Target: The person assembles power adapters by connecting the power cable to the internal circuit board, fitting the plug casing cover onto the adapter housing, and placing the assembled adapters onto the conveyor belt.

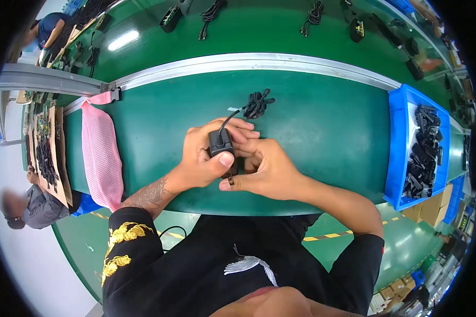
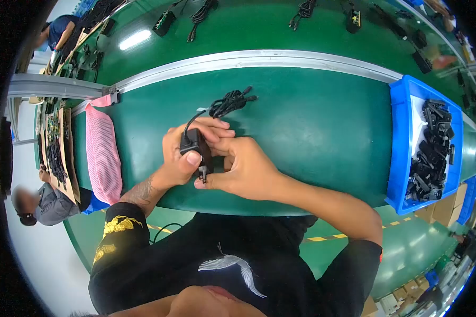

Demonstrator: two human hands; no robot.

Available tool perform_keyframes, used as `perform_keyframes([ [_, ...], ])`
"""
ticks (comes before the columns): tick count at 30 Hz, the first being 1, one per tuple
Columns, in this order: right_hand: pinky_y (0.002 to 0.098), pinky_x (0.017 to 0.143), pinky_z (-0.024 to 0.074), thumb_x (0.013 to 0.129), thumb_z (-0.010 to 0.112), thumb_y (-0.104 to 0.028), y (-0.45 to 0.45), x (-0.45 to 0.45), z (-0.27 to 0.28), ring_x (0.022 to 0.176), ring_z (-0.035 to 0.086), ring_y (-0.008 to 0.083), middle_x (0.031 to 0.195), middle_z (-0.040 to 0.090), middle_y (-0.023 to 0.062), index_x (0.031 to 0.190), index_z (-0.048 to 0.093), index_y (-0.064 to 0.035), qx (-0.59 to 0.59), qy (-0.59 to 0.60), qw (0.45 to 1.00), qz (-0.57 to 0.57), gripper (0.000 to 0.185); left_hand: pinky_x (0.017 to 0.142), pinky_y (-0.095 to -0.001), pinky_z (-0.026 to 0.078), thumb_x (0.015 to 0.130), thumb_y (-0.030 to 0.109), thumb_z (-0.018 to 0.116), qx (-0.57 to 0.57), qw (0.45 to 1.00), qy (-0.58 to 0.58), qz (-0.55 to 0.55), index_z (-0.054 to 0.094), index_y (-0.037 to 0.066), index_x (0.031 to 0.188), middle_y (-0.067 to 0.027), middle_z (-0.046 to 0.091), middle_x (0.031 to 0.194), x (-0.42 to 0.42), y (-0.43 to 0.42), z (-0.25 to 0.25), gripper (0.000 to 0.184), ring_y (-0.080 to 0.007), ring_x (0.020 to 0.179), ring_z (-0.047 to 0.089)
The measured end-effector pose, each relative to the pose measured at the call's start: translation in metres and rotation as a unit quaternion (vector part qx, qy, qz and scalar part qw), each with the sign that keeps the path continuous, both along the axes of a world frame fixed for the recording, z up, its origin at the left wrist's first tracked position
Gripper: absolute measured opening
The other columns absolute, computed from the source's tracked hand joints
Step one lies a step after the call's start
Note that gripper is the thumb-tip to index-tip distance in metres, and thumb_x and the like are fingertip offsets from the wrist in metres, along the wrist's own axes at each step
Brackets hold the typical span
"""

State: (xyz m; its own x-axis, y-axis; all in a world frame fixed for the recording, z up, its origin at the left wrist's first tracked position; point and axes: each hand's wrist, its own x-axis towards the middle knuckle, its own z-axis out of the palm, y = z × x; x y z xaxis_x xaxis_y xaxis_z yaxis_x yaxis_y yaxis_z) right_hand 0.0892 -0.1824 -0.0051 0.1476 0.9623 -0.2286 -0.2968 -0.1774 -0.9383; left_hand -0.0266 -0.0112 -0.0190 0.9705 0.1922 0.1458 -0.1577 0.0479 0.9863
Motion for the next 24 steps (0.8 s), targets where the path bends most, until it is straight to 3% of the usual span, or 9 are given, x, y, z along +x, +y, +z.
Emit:
perform_keyframes([
  [3, 0.022, 0.056, 0.0361, 0.084, 0.093, -0.017, 0.0, -0.001, 0.004, 0.066, 0.051, 0.0005, 0.088, 0.066, -0.0032, 0.134, 0.066, 0.0002, 0.019, -0.036, 0.998, -0.056, 0.06, 0.105, -0.0453, 0.056, 0.097, 0.046, 0.073, -0.026, 0.999, 0.018, -0.005, 0.064, -0.004, 0.12, -0.0242, 0.067, 0.134, 0.005, 0.004, 0.001, 0.056, -0.0308, 0.123, 0.07],
  [5, 0.025, 0.056, 0.0406, 0.081, 0.093, -0.019, -0.002, 0.006, 0.016, 0.068, 0.057, 0.0059, 0.092, 0.067, 0.0006, 0.133, 0.066, -0.0001, -0.049, -0.148, 0.985, -0.068, 0.062, 0.106, -0.043, 0.056, 0.097, 0.044, 0.074, -0.105, 0.991, 0.084, 0.013, 0.061, -0.003, 0.128, -0.0228, 0.066, 0.136, 0.004, -0.001, 0.008, 0.058, -0.028, 0.123, 0.068],
  [6, 0.0277, 0.057, 0.0438, 0.079, 0.093, -0.019, -0.002, 0.009, 0.016, 0.07, 0.06, 0.0103, 0.093, 0.068, 0.0029, 0.132, 0.066, -0.0007, -0.032, -0.228, 0.968, -0.094, 0.062, 0.108, -0.0412, 0.053, 0.099, 0.039, 0.074, -0.087, 0.994, 0.073, 0.006, 0.056, -0.002, 0.138, -0.0217, 0.061, 0.145, 0.006, 0.004, 0.006, 0.059, -0.0254, 0.126, 0.065],
  [7, 0.0304, 0.059, 0.0469, 0.077, 0.093, -0.02, -0.002, 0.012, 0.015, 0.072, 0.063, 0.0147, 0.094, 0.068, 0.0052, 0.13, 0.066, -0.0012, -0.021, -0.309, 0.943, -0.123, 0.062, 0.109, -0.0414, 0.053, 0.099, 0.038, 0.074, -0.069, 0.996, 0.063, 0.003, 0.055, -0.002, 0.14, -0.022, 0.059, 0.148, 0.007, 0.007, 0.006, 0.06, -0.0255, 0.128, 0.064],
  [9, 0.0382, 0.064, 0.0551, 0.073, 0.091, -0.02, 0.0, 0.016, 0.006, 0.079, 0.069, 0.0269, 0.096, 0.068, 0.0106, 0.123, 0.067, -0.003, 0.101, -0.503, 0.832, -0.211, 0.058, 0.111, -0.0419, 0.051, 0.099, 0.037, 0.075, -0.032, 0.998, 0.045, -0.002, 0.054, -0.002, 0.143, -0.0225, 0.054, 0.153, 0.01, 0.01, 0.011, 0.062, -0.0257, 0.131, 0.062],
  [10, 0.0428, 0.07, 0.0579, 0.069, 0.091, -0.018, -0.001, 0.022, 0.008, 0.091, 0.069, 0.0324, 0.103, 0.068, 0.009, 0.123, 0.065, -0.0065, 0.124, -0.551, 0.797, -0.213, 0.061, 0.115, -0.0434, 0.049, 0.098, 0.038, 0.078, -0.064, 0.998, 0.017, -0.015, 0.051, -0.001, 0.147, -0.0239, 0.05, 0.157, 0.011, 0.01, 0.008, 0.069, -0.0277, 0.137, 0.058],
  [14, 0.0422, 0.071, 0.0584, 0.067, 0.091, -0.018, -0.004, 0.028, 0.015, 0.093, 0.07, 0.0312, 0.109, 0.067, 0.008, 0.124, 0.065, -0.0091, 0.152, -0.564, 0.785, -0.205, 0.064, 0.117, -0.0469, 0.046, 0.096, 0.039, 0.081, -0.016, 0.996, -0.087, -0.022, 0.049, 0.001, 0.149, -0.026, 0.049, 0.159, 0.009, 0.009, -0.004, 0.072, -0.0329, 0.145, 0.052],
  [19, 0.0423, 0.074, 0.0596, 0.067, 0.091, -0.017, -0.003, 0.029, 0.009, 0.097, 0.07, 0.0309, 0.113, 0.067, 0.0075, 0.126, 0.064, -0.0097, 0.144, -0.533, 0.811, -0.196, 0.066, 0.116, -0.0461, 0.047, 0.096, 0.035, 0.082, 0.022, 0.997, -0.075, 0.006, 0.053, 0.002, 0.141, -0.0244, 0.051, 0.157, 0.009, 0.009, -0.01, 0.062, -0.0321, 0.143, 0.054],
  [24, 0.0438, 0.077, 0.0602, 0.071, 0.09, -0.017, 0.002, 0.034, 0.002, 0.098, 0.07, 0.0317, 0.115, 0.067, 0.0098, 0.128, 0.063, -0.0085, 0.16, -0.562, 0.788, -0.194, 0.064, 0.114, -0.0429, 0.048, 0.096, 0.032, 0.082, 0.077, 0.995, -0.037, 0.044, 0.052, 0.002, 0.139, -0.0217, 0.054, 0.154, 0.01, 0.008, -0.01, 0.061, -0.0297, 0.139, 0.057],
])
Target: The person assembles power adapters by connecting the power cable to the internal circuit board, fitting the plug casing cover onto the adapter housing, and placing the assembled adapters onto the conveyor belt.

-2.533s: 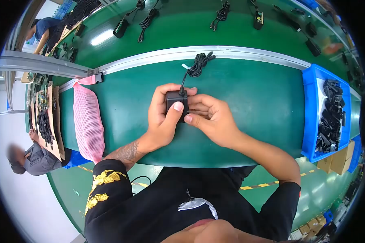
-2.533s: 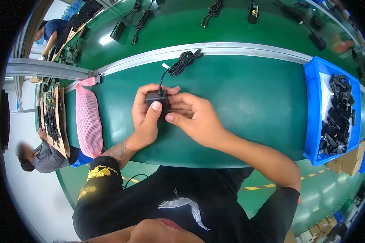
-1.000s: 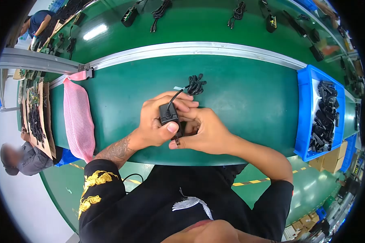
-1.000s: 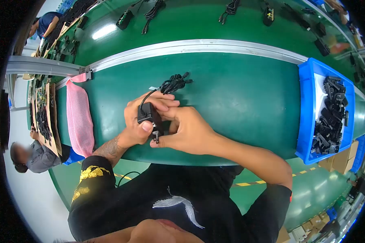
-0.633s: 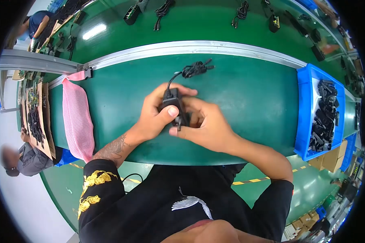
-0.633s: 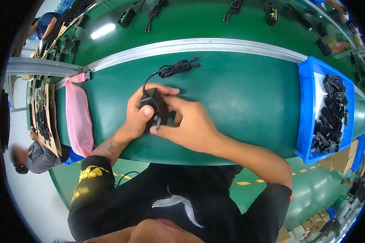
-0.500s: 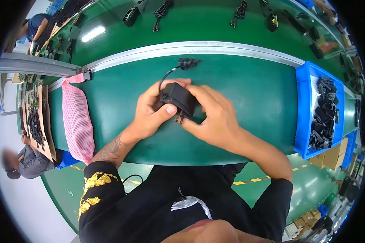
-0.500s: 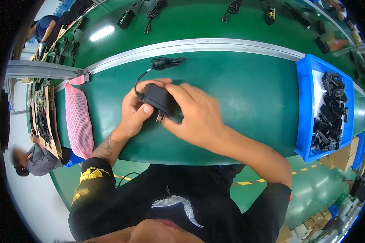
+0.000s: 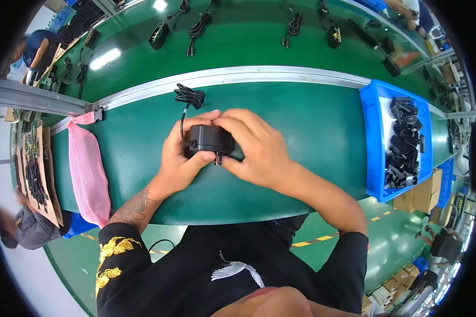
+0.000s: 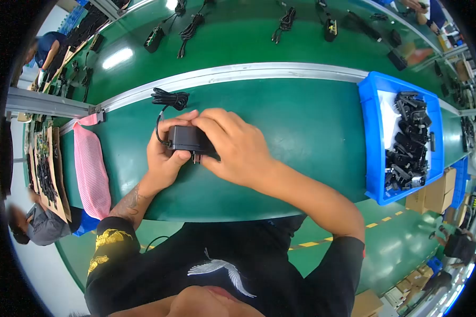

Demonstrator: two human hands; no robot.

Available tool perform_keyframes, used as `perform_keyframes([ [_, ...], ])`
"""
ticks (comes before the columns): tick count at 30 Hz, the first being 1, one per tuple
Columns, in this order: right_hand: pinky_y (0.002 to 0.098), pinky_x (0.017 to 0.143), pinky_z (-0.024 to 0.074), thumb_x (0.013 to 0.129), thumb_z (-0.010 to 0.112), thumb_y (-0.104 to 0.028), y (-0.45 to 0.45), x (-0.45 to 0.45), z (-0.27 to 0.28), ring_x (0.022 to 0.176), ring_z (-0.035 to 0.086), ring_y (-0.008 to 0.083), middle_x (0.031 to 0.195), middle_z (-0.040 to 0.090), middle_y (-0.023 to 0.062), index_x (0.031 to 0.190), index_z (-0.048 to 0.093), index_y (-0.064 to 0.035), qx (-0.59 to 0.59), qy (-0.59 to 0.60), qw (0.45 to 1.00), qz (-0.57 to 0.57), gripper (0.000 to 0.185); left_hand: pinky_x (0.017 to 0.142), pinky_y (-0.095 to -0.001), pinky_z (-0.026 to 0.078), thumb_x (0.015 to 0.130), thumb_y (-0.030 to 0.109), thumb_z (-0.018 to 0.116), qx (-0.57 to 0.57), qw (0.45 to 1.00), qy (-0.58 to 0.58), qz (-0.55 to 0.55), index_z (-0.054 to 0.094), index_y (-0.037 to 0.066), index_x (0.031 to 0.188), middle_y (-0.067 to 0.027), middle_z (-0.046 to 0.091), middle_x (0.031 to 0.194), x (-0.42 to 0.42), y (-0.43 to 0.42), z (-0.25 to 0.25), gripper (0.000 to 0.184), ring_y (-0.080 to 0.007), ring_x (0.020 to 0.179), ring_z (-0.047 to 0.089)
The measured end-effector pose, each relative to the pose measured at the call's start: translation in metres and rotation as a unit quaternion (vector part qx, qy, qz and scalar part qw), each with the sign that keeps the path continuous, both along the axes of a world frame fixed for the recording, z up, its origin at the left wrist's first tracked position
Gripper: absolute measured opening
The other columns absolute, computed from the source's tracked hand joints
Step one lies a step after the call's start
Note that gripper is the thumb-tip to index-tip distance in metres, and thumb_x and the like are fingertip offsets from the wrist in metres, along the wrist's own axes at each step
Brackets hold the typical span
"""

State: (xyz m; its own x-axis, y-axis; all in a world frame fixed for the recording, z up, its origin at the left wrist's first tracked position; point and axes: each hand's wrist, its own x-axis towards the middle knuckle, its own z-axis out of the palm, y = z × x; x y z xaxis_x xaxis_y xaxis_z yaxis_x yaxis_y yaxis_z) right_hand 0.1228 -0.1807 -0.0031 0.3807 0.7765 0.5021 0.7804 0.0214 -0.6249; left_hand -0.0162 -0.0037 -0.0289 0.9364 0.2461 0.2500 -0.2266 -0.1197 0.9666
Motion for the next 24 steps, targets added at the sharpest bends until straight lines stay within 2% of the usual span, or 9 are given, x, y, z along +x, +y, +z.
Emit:
perform_keyframes([
  [4, 0.0428, 0.079, 0.0609, 0.077, 0.087, -0.018, -0.003, 0.002, -0.003, 0.096, 0.073, 0.0316, 0.116, 0.07, 0.0139, 0.134, 0.062, -0.0048, -0.02, 0.036, 0.999, 0.01, 0.064, 0.11, -0.0404, 0.049, 0.098, 0.028, 0.078, -0.041, 0.998, 0.017, 0.04, 0.05, 0.002, 0.142, -0.0187, 0.057, 0.149, 0.001, -0.007, 0.002, 0.059, -0.0265, 0.133, 0.059],
  [7, 0.04, 0.079, 0.0612, 0.084, 0.083, -0.018, -0.003, 0.008, 0.015, 0.094, 0.075, 0.0307, 0.118, 0.072, 0.0173, 0.139, 0.061, -0.0006, -0.004, 0.13, 0.991, -0.016, 0.061, 0.104, -0.0379, 0.051, 0.101, 0.024, 0.072, -0.056, 0.996, 0.017, 0.071, 0.049, 0.001, 0.144, -0.017, 0.06, 0.145, 0.001, -0.008, 0.002, 0.053, -0.024, 0.127, 0.061],
  [8, 0.0378, 0.078, 0.061, 0.089, 0.078, -0.019, 0.0, 0.02, 0.014, 0.092, 0.076, 0.0289, 0.119, 0.072, 0.019, 0.14, 0.06, 0.0029, 0.034, 0.1, 0.994, -0.023, 0.058, 0.102, -0.037, 0.051, 0.102, 0.023, 0.07, -0.054, 0.995, 0.013, 0.081, 0.049, 0.001, 0.144, -0.0165, 0.061, 0.143, 0.002, -0.007, 0.001, 0.051, -0.0232, 0.126, 0.062],
  [11, 0.0341, 0.07, 0.0566, 0.102, 0.066, -0.03, 0.02, 0.059, 0.041, 0.081, 0.072, 0.0191, 0.096, 0.076, 0.0156, 0.127, 0.066, 0.003, -0.018, 0.186, 0.978, -0.095, 0.042, 0.097, -0.0358, 0.052, 0.107, 0.027, 0.061, -0.005, 0.998, 0.044, 0.035, 0.047, 0.002, 0.145, -0.0144, 0.062, 0.138, 0.001, 0.001, -0.003, 0.047, -0.0211, 0.126, 0.057],
  [13, 0.032, 0.066, 0.0529, 0.106, 0.062, -0.034, 0.046, 0.098, 0.068, 0.075, 0.067, 0.0143, 0.086, 0.075, 0.0107, 0.116, 0.07, 0.002, 0.045, 0.233, 0.967, -0.098, 0.038, 0.099, -0.035, 0.052, 0.107, 0.019, 0.06, 0.007, 0.998, 0.054, 0.022, 0.052, 0.001, 0.141, -0.0136, 0.067, 0.131, -0.001, 0.0, 0.003, 0.039, -0.0199, 0.121, 0.061],
  [15, 0.0318, 0.065, 0.0508, 0.107, 0.061, -0.034, 0.077, 0.135, 0.081, 0.069, 0.063, 0.0125, 0.086, 0.074, 0.0075, 0.107, 0.071, 0.0012, 0.179, 0.196, 0.953, -0.143, 0.037, 0.099, -0.0347, 0.052, 0.107, 0.015, 0.06, 0.037, 0.997, 0.072, 0.018, 0.054, 0.001, 0.138, -0.0132, 0.07, 0.125, -0.002, 0.001, 0.008, 0.035, -0.0191, 0.116, 0.065],
  [16, 0.0318, 0.065, 0.05, 0.106, 0.061, -0.036, 0.084, 0.149, 0.084, 0.07, 0.063, 0.013, 0.083, 0.074, 0.0081, 0.105, 0.071, 0.0014, 0.202, 0.168, 0.949, -0.173, 0.039, 0.097, -0.0342, 0.054, 0.106, 0.011, 0.06, 0.02, 0.996, 0.08, 0.034, 0.058, 0.0, 0.133, -0.0124, 0.074, 0.116, -0.001, -0.001, 0.01, 0.029, -0.0181, 0.106, 0.069],
  [21, 0.051, 0.076, 0.0533, 0.101, 0.059, -0.051, 0.087, 0.204, 0.035, 0.08, 0.071, 0.0441, 0.081, 0.072, 0.0237, 0.09, 0.072, 0.0027, -0.04, 0.033, 0.957, -0.285, 0.056, 0.091, -0.0336, 0.056, 0.105, 0.011, 0.061, 0.043, 0.997, 0.058, 0.026, 0.062, 0.0, 0.127, -0.0123, 0.076, 0.111, 0.001, 0.001, 0.008, 0.024, -0.0179, 0.1, 0.071],
  [24, 0.0545, 0.08, 0.0542, 0.098, 0.06, -0.055, 0.079, 0.193, 0.013, 0.085, 0.07, 0.0478, 0.087, 0.074, 0.0247, 0.089, 0.076, 0.0, -0.172, -0.017, 0.936, -0.308, 0.058, 0.086, -0.0345, 0.058, 0.104, 0.009, 0.062, 0.06, 0.997, 0.041, 0.019, 0.063, -0.001, 0.123, -0.014, 0.075, 0.11, 0.001, 0.003, 0.008, 0.022, -0.021, 0.1, 0.073],
])
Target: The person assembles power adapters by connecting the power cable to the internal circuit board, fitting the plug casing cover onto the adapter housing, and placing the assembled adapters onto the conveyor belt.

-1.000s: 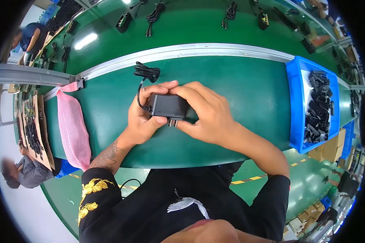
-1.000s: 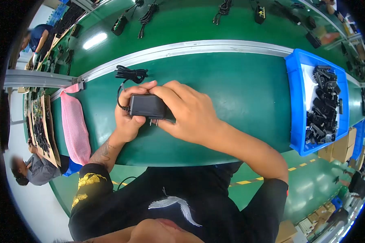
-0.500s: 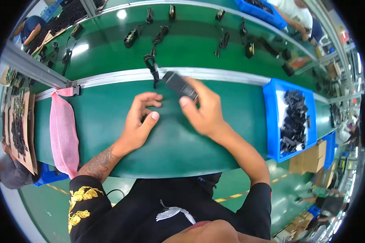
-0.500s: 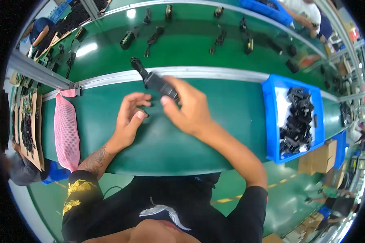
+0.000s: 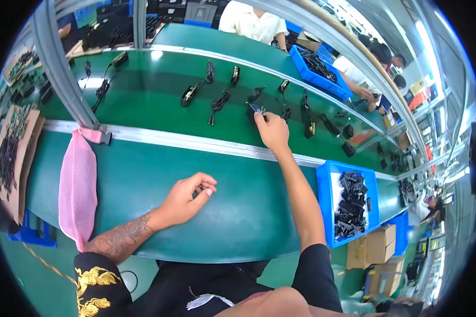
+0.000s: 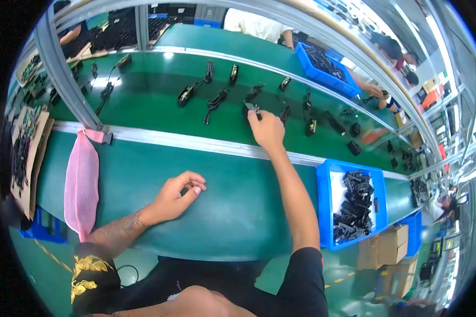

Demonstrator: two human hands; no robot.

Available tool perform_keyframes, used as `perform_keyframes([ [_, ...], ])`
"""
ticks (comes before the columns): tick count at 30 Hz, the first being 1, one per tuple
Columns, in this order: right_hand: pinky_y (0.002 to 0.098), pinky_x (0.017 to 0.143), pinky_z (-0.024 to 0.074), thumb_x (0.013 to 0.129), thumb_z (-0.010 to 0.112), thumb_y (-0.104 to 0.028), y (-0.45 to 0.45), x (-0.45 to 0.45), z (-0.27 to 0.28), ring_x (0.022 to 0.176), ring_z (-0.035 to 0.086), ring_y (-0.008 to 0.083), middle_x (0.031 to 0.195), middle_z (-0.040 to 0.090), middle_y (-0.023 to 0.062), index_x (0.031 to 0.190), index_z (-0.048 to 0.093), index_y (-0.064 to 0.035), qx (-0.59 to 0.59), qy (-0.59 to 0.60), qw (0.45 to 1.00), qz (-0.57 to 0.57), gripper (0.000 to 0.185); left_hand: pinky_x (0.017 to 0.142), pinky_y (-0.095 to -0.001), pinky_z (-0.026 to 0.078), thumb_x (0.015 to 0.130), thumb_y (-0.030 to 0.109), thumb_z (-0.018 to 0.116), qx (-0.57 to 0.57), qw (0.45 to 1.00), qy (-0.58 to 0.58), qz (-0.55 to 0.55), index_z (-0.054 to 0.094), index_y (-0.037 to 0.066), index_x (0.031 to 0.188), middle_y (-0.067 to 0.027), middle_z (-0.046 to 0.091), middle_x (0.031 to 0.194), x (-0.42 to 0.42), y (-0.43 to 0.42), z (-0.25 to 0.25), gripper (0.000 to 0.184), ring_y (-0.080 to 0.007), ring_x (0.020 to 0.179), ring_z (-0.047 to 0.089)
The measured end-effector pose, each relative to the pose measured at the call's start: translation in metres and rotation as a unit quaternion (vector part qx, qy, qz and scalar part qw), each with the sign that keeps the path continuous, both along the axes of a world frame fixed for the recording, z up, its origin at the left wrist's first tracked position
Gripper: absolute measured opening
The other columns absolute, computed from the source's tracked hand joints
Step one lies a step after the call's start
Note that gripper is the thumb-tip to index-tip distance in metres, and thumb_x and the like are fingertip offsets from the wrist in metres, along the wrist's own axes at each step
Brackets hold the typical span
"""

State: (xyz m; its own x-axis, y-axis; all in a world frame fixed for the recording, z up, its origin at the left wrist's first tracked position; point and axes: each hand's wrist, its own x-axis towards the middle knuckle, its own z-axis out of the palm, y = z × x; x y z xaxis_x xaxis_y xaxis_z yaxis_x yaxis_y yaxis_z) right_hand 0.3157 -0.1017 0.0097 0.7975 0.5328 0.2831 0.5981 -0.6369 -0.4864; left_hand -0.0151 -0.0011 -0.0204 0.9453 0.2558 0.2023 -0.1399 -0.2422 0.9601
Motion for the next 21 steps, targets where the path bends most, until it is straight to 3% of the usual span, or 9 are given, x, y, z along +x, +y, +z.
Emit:
perform_keyframes([
  [5, 0.0533, 0.083, 0.0556, 0.094, 0.064, -0.057, -0.013, -0.022, -0.002, 0.096, 0.071, 0.0429, 0.099, 0.076, 0.0222, 0.093, 0.079, -0.0024, -0.133, -0.073, 0.988, 0.007, 0.057, 0.084, -0.0357, 0.059, 0.102, 0.009, 0.064, 0.01, 1.0, 0.012, -0.002, 0.064, -0.001, 0.121, -0.0146, 0.075, 0.11, -0.003, -0.001, 0.002, 0.021, -0.0229, 0.099, 0.075],
  [6, 0.0518, 0.086, 0.0548, 0.093, 0.068, -0.054, -0.015, -0.023, -0.004, 0.104, 0.068, 0.0403, 0.109, 0.074, 0.0192, 0.106, 0.079, -0.0036, -0.099, -0.109, 0.989, 0.011, 0.053, 0.084, -0.0361, 0.059, 0.102, 0.01, 0.064, 0.013, 1.0, 0.01, 0.002, 0.064, -0.001, 0.121, -0.0146, 0.074, 0.109, -0.003, -0.002, 0.003, 0.021, -0.0234, 0.098, 0.075],
  [9, 0.0507, 0.091, 0.0536, 0.092, 0.072, -0.046, -0.001, -0.022, 0.0, 0.108, 0.067, 0.0391, 0.114, 0.073, 0.0174, 0.12, 0.075, -0.0057, 0.026, -0.281, 0.957, 0.067, 0.05, 0.085, -0.0368, 0.059, 0.101, 0.008, 0.065, 0.03, 1.0, -0.008, 0.007, 0.065, 0.0, 0.119, -0.0139, 0.074, 0.106, -0.002, -0.004, 0.001, 0.02, -0.0238, 0.096, 0.074],
  [10, 0.049, 0.095, 0.0527, 0.089, 0.076, -0.039, 0.011, -0.034, 0.014, 0.114, 0.065, 0.0383, 0.121, 0.071, 0.0164, 0.125, 0.072, -0.0068, 0.027, -0.265, 0.96, 0.086, 0.048, 0.085, -0.0369, 0.059, 0.1, 0.008, 0.065, 0.039, 0.999, -0.015, 0.006, 0.066, 0.0, 0.118, -0.0136, 0.074, 0.105, -0.002, -0.004, 0.0, 0.02, -0.0237, 0.095, 0.074],
  [15, 0.0494, 0.099, 0.0534, 0.088, 0.078, -0.036, 0.1, -0.063, 0.013, 0.117, 0.065, 0.0392, 0.123, 0.072, 0.0149, 0.126, 0.072, -0.0064, 0.005, -0.151, 0.96, 0.235, 0.049, 0.085, -0.0387, 0.06, 0.101, 0.009, 0.065, 0.044, 0.999, -0.018, 0.003, 0.066, 0.0, 0.116, -0.0143, 0.074, 0.102, -0.002, 0.0, 0.001, 0.017, -0.0256, 0.096, 0.074],
  [16, 0.0495, 0.102, 0.0531, 0.088, 0.078, -0.037, 0.121, -0.065, 0.005, 0.122, 0.063, 0.0405, 0.134, 0.067, 0.0183, 0.131, 0.069, -0.0068, -0.009, -0.137, 0.958, 0.251, 0.053, 0.085, -0.0388, 0.06, 0.101, 0.009, 0.065, 0.041, 0.999, -0.018, 0.003, 0.066, 0.0, 0.116, -0.0144, 0.074, 0.102, -0.003, 0.0, -0.001, 0.017, -0.0257, 0.096, 0.075],
  [19, 0.0496, 0.105, 0.0524, 0.088, 0.079, -0.041, 0.169, -0.059, -0.029, 0.127, 0.061, 0.0426, 0.146, 0.058, 0.0227, 0.135, 0.066, -0.0071, -0.012, -0.167, 0.956, 0.24, 0.059, 0.084, -0.0384, 0.06, 0.102, 0.009, 0.065, 0.039, 0.999, -0.021, -0.005, 0.066, 0.0, 0.116, -0.014, 0.074, 0.102, -0.006, 0.003, 0.0, 0.017, -0.0256, 0.095, 0.075],
  [21, 0.0494, 0.107, 0.0514, 0.089, 0.08, -0.035, 0.174, -0.055, -0.036, 0.129, 0.059, 0.0447, 0.149, 0.053, 0.0262, 0.141, 0.062, -0.0068, -0.03, -0.116, 0.949, 0.291, 0.061, 0.083, -0.0378, 0.06, 0.102, 0.009, 0.065, 0.058, 0.998, -0.02, -0.003, 0.067, 0.0, 0.115, -0.014, 0.074, 0.101, -0.007, 0.004, 0.003, 0.016, -0.0248, 0.095, 0.075],
])
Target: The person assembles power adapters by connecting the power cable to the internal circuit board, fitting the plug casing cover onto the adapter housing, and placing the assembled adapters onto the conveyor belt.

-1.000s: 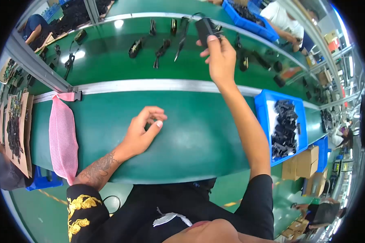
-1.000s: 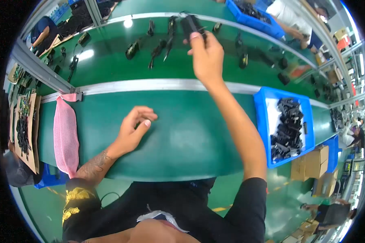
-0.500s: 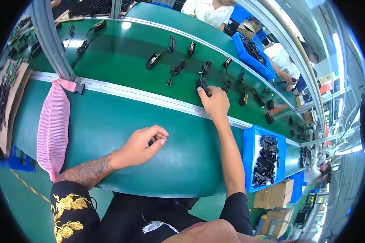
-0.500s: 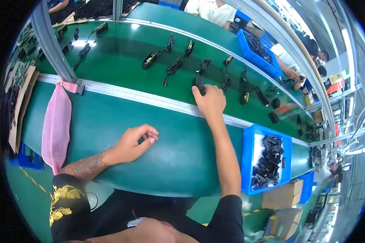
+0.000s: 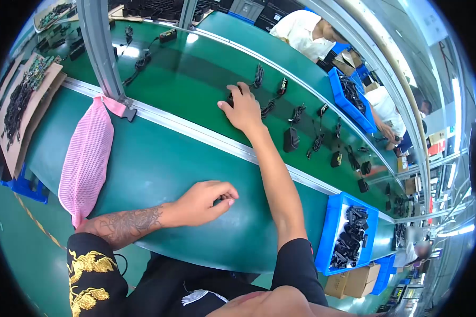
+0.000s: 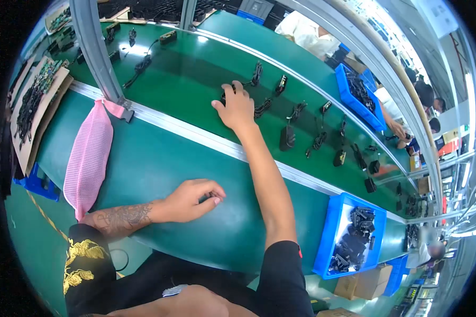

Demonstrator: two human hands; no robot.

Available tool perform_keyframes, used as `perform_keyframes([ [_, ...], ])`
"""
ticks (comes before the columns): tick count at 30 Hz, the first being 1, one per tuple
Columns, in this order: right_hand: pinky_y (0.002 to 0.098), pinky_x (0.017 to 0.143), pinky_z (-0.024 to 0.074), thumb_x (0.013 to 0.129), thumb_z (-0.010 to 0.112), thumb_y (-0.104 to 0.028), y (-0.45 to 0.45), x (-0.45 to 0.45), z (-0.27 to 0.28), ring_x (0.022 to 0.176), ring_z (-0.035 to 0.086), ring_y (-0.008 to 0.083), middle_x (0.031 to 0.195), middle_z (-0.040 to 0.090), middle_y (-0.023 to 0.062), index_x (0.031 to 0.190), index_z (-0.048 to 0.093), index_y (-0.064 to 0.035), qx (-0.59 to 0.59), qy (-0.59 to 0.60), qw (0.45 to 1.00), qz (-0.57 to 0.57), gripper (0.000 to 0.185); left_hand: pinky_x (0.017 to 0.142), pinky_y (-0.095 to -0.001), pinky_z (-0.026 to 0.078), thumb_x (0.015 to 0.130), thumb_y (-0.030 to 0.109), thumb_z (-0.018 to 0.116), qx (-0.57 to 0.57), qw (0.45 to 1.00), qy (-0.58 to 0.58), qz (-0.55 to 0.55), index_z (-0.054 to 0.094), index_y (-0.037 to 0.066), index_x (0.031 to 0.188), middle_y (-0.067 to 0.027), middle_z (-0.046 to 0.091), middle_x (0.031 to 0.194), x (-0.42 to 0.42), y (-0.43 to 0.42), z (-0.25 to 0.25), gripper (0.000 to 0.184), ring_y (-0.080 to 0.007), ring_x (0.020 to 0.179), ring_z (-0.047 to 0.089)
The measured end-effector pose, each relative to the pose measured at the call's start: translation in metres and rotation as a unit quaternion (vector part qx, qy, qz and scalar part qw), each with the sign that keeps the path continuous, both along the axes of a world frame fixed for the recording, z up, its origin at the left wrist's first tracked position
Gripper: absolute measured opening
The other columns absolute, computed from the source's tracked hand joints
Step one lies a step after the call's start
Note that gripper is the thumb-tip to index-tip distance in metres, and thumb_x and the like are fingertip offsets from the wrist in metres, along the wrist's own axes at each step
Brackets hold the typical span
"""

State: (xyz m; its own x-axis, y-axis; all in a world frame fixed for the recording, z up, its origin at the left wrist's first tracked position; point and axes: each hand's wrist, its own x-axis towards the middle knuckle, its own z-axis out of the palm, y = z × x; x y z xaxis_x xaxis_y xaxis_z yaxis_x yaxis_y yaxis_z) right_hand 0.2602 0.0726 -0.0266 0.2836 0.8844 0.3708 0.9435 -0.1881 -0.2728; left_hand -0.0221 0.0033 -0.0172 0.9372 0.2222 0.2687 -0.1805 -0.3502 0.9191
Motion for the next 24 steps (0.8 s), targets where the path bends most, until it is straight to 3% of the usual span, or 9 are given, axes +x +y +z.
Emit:
perform_keyframes([
  [3, 0.0478, 0.106, 0.0514, 0.09, 0.08, -0.023, -0.028, -0.002, 0.012, 0.124, 0.062, 0.0448, 0.145, 0.056, 0.0254, 0.134, 0.066, -0.0029, 0.005, 0.083, 0.992, 0.091, 0.051, 0.084, -0.0374, 0.059, 0.103, 0.009, 0.063, 0.0, 1.0, 0.02, -0.015, 0.066, 0.001, 0.119, -0.0139, 0.074, 0.105, -0.001, 0.001, 0.002, 0.018, -0.025, 0.097, 0.074],
  [4, 0.047, 0.105, 0.0522, 0.088, 0.082, -0.027, -0.044, -0.011, 0.02, 0.12, 0.065, 0.044, 0.141, 0.058, 0.0244, 0.127, 0.069, -0.0006, 0.024, 0.078, 0.993, 0.09, 0.049, 0.085, -0.0374, 0.059, 0.104, 0.01, 0.062, -0.008, 0.999, 0.03, -0.021, 0.065, 0.001, 0.121, -0.0138, 0.074, 0.108, -0.002, 0.0, 0.0, 0.02, -0.0253, 0.097, 0.074],
  [7, 0.0463, 0.104, 0.0529, 0.085, 0.085, -0.031, -0.106, -0.051, 0.063, 0.122, 0.065, 0.0424, 0.137, 0.063, 0.0214, 0.131, 0.067, -0.0018, 0.036, 0.138, 0.984, 0.109, 0.058, 0.088, -0.0407, 0.059, 0.11, 0.023, 0.059, -0.301, 0.952, 0.031, 0.04, 0.061, 0.002, 0.129, -0.0124, 0.07, 0.119, 0.006, -0.004, -0.013, 0.028, -0.025, 0.102, 0.072],
  [10, 0.0454, 0.104, 0.054, 0.08, 0.088, -0.031, -0.165, -0.09, 0.079, 0.126, 0.065, 0.0397, 0.135, 0.066, 0.0192, 0.138, 0.063, -0.0045, 0.048, 0.12, 0.98, 0.149, 0.068, 0.094, -0.0418, 0.057, 0.114, 0.037, 0.053, -0.511, 0.859, 0.035, -0.004, 0.056, 0.003, 0.138, -0.0122, 0.065, 0.13, 0.01, 0.009, -0.017, 0.042, -0.0238, 0.11, 0.07],
  [11, 0.0447, 0.102, 0.0543, 0.078, 0.089, -0.032, -0.182, -0.105, 0.082, 0.125, 0.065, 0.0378, 0.137, 0.065, 0.0176, 0.139, 0.062, -0.0054, 0.032, 0.097, 0.982, 0.162, 0.073, 0.097, -0.0415, 0.056, 0.113, 0.046, 0.052, -0.511, 0.859, 0.031, -0.016, 0.054, 0.002, 0.14, -0.0147, 0.063, 0.134, 0.014, 0.005, -0.007, 0.052, -0.0237, 0.115, 0.069],
  [14, 0.0424, 0.096, 0.0547, 0.072, 0.091, -0.04, -0.227, -0.147, 0.09, 0.12, 0.065, 0.0324, 0.14, 0.062, 0.0128, 0.143, 0.059, -0.0067, -0.037, 0.016, 0.992, 0.116, 0.085, 0.091, -0.0375, 0.057, 0.11, 0.047, 0.058, -0.535, 0.84, 0.083, -0.05, 0.057, 0.003, 0.138, -0.0118, 0.067, 0.127, 0.006, -0.01, 0.008, 0.053, -0.0208, 0.108, 0.07],
  [19, 0.0449, 0.094, 0.0526, 0.07, 0.092, -0.05, -0.26, -0.15, 0.065, 0.113, 0.062, 0.0345, 0.135, 0.062, 0.0135, 0.146, 0.059, -0.0052, 0.083, 0.076, 0.988, 0.109, 0.094, 0.083, -0.0305, 0.056, 0.106, 0.043, 0.066, -0.397, 0.873, 0.174, -0.224, 0.063, 0.001, 0.132, -0.0065, 0.073, 0.109, 0.004, 0.002, -0.007, 0.049, -0.0144, 0.095, 0.07],
  [22, 0.0465, 0.095, 0.0522, 0.071, 0.091, -0.052, -0.263, -0.148, 0.051, 0.116, 0.062, 0.0351, 0.131, 0.065, 0.0129, 0.142, 0.062, -0.0077, 0.085, 0.122, 0.984, 0.1, 0.089, 0.081, -0.0286, 0.055, 0.1, 0.03, 0.07, -0.385, 0.855, 0.225, -0.265, 0.067, 0.0, 0.126, -0.0054, 0.073, 0.107, 0.004, 0.012, 0.009, 0.04, -0.0132, 0.095, 0.07],
  [24, 0.0481, 0.096, 0.0518, 0.075, 0.091, -0.047, -0.263, -0.14, 0.05, 0.115, 0.062, 0.036, 0.124, 0.066, 0.0132, 0.125, 0.067, -0.0076, 0.092, 0.142, 0.977, 0.126, 0.069, 0.081, -0.0281, 0.055, 0.096, 0.025, 0.07, -0.396, 0.84, 0.247, -0.274, 0.068, -0.001, 0.125, -0.0054, 0.073, 0.107, 0.001, 0.016, 0.015, 0.039, -0.0133, 0.095, 0.07],
])
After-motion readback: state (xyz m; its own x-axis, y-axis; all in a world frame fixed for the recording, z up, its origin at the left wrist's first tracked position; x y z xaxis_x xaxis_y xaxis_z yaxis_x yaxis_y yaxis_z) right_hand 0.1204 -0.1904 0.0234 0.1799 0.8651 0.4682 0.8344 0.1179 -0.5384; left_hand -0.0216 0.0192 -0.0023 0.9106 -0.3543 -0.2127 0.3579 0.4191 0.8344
